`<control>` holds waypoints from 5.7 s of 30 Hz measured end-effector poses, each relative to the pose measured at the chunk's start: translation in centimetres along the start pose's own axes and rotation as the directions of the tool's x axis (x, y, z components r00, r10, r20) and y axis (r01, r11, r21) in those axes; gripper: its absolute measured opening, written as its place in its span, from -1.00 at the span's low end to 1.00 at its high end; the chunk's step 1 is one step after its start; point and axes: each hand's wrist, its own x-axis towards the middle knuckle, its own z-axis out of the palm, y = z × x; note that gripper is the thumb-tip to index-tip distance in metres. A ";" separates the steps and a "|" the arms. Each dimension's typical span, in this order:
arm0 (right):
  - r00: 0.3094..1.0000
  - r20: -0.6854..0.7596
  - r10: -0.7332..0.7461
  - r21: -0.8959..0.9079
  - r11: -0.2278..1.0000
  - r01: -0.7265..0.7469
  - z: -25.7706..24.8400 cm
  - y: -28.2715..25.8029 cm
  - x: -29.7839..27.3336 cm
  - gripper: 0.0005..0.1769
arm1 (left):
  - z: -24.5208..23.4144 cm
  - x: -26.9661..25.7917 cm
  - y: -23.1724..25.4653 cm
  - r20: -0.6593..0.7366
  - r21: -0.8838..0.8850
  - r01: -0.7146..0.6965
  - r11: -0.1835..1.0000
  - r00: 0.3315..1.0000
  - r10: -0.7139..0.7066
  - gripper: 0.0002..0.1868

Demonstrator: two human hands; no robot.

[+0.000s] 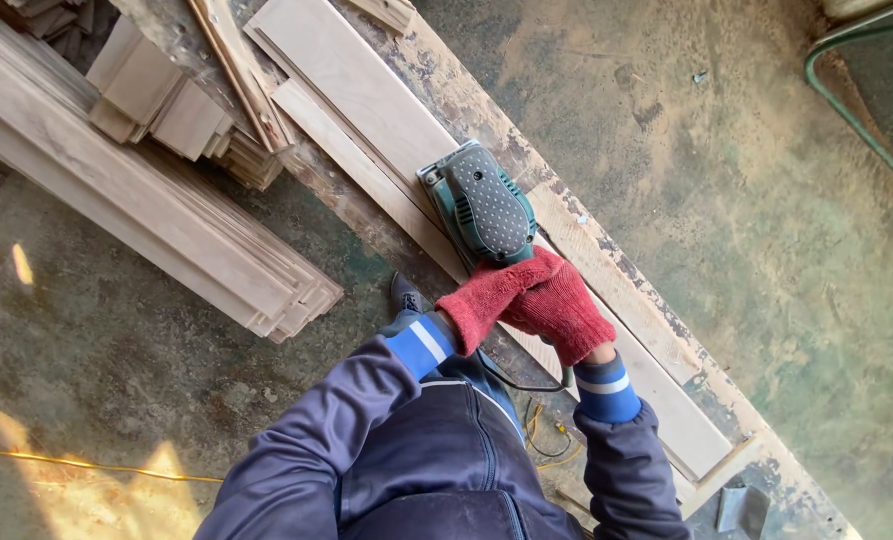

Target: Sand a piece of wood using an orbital power sander and manual sandpaper.

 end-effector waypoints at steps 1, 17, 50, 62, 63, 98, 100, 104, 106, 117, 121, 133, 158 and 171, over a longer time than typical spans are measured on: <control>1.000 -0.001 0.018 0.009 1.000 -0.018 0.0 0.3 -0.2 -0.62 | 0.0 0.0 -0.2 0.013 0.018 0.009 1.000 1.000 -0.009 -0.16; 0.984 -0.061 0.165 0.104 0.982 -0.158 -4.6 18.3 -8.5 -0.50 | 13.1 -5.6 -15.6 0.130 0.015 0.215 0.977 0.968 -0.215 -0.20; 0.852 -0.143 0.504 0.532 0.765 -0.363 -9.8 51.2 -25.7 -0.53 | 36.2 -8.8 -39.5 0.481 0.693 0.151 0.705 0.632 -0.608 -0.12; 0.886 -0.153 0.438 0.614 0.745 -0.262 -8.4 44.9 -23.7 -0.67 | 30.4 -8.7 -33.4 0.497 0.632 0.138 0.763 0.683 -0.535 -0.20; 0.890 -0.153 0.430 0.607 0.751 -0.259 -8.3 43.9 -23.2 -0.67 | 29.7 -8.3 -32.9 0.499 0.625 0.136 0.769 0.688 -0.527 -0.20; 0.990 -0.072 0.122 -0.040 0.991 -0.125 0.2 -6.2 -2.9 -0.52 | -1.9 0.9 0.3 0.304 -0.002 0.054 0.999 0.951 -0.051 -0.32; 0.992 -0.067 0.105 -0.050 0.993 -0.109 0.6 -7.7 -2.1 -0.51 | -3.4 4.0 -0.1 0.285 -0.021 0.032 0.999 0.958 -0.025 -0.36; 0.997 -0.062 0.054 -0.072 0.996 -0.058 0.7 -9.4 -1.3 -0.46 | -4.8 5.9 0.6 0.207 -0.064 0.002 0.998 0.978 0.011 -0.38; 0.998 -0.059 0.017 -0.033 0.999 -0.019 1.7 -6.7 1.6 -0.49 | -5.2 5.9 1.0 0.206 -0.027 0.006 1.000 0.979 -0.001 -0.32; 0.992 -0.091 0.090 0.082 0.993 -0.083 -0.3 0.7 -2.3 -0.53 | 0.2 5.6 -6.9 0.229 -0.029 0.016 0.999 0.973 -0.008 -0.36; 0.981 -0.111 0.161 0.135 0.980 -0.146 -1.6 5.2 -5.5 -0.55 | 4.1 4.5 -11.7 0.262 0.064 0.114 0.991 0.957 -0.127 -0.34; 0.927 -0.128 0.353 0.249 0.916 -0.314 -6.6 21.3 -15.2 -0.42 | 18.0 -4.4 -24.0 0.165 0.319 0.251 0.914 0.935 -0.315 -0.32; 0.813 -0.312 0.492 0.654 0.732 -0.192 -7.3 54.5 -25.3 -0.63 | 33.8 -8.6 -35.7 0.564 0.675 0.138 0.725 0.537 -0.627 -0.16; 0.876 -0.194 0.442 0.718 0.672 -0.180 -8.2 46.4 -23.2 -0.58 | 8.7 -5.0 -19.2 0.554 0.136 0.458 0.879 0.700 -0.450 -0.70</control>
